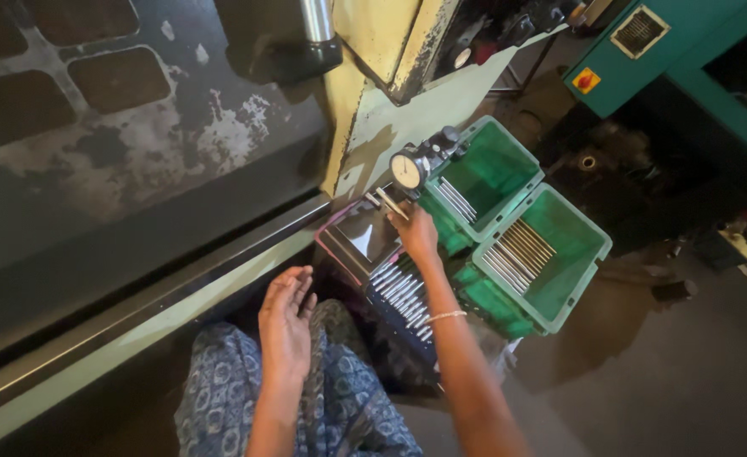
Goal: The person opens a machine door, removes a small metal rod, wipes it with a cloth, and places it into a green bin. They repeat this process for several rods, then use a rod to wipe the interior surface of the machine before closing the door.
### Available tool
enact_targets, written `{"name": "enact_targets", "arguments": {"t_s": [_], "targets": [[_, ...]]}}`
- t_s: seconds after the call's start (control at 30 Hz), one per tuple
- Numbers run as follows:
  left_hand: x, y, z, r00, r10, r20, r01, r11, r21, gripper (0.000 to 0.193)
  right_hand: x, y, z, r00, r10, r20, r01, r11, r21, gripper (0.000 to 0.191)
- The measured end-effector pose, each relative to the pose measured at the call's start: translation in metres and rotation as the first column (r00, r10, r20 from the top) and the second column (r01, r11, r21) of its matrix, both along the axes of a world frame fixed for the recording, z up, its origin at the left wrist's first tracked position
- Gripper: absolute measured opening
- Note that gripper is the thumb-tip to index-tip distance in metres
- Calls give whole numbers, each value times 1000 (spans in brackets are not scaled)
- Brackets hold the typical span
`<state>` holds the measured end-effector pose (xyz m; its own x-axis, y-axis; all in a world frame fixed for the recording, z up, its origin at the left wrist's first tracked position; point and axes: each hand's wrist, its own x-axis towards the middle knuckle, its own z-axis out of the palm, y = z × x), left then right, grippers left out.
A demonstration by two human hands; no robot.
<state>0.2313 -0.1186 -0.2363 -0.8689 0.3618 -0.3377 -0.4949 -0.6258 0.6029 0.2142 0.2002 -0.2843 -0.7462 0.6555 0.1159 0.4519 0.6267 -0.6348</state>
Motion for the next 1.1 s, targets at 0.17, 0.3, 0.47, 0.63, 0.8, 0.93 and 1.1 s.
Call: {"name": "enact_targets", "arguments": {"t_s": [0.17,0.3,0.47,0.63,0.8,0.93,1.1], "targets": [[2,11,-8,999,-46,-2,46,999,-1,18,-1,3,-5,961,67,-270,-13,981,196,27],[2,31,-11,994,-96,-59,93,994,-56,24,21,-30,11,945,-33,-325,119,961,250,20],[7,59,4,946,-219,-238,151,951,-271,52,69,-90,36,912,147,-383,-109,987,118,21],[22,68,39,769,-300,-565,15,891,-453,43,108,-127,44,843,240,-481,-301,952,-53,44],[36,58,74,736,-326,-593,12,882,-470,37,112,-133,54,863,183,-472,-312,926,-211,45],[34,54,85,751,-253,-610,-13,918,-396,28,110,-139,72,856,231,-462,-304,948,-89,43],[34,53,78,773,-211,-598,-111,884,-455,27,114,-145,100,855,358,-377,-303,932,199,35]]}}
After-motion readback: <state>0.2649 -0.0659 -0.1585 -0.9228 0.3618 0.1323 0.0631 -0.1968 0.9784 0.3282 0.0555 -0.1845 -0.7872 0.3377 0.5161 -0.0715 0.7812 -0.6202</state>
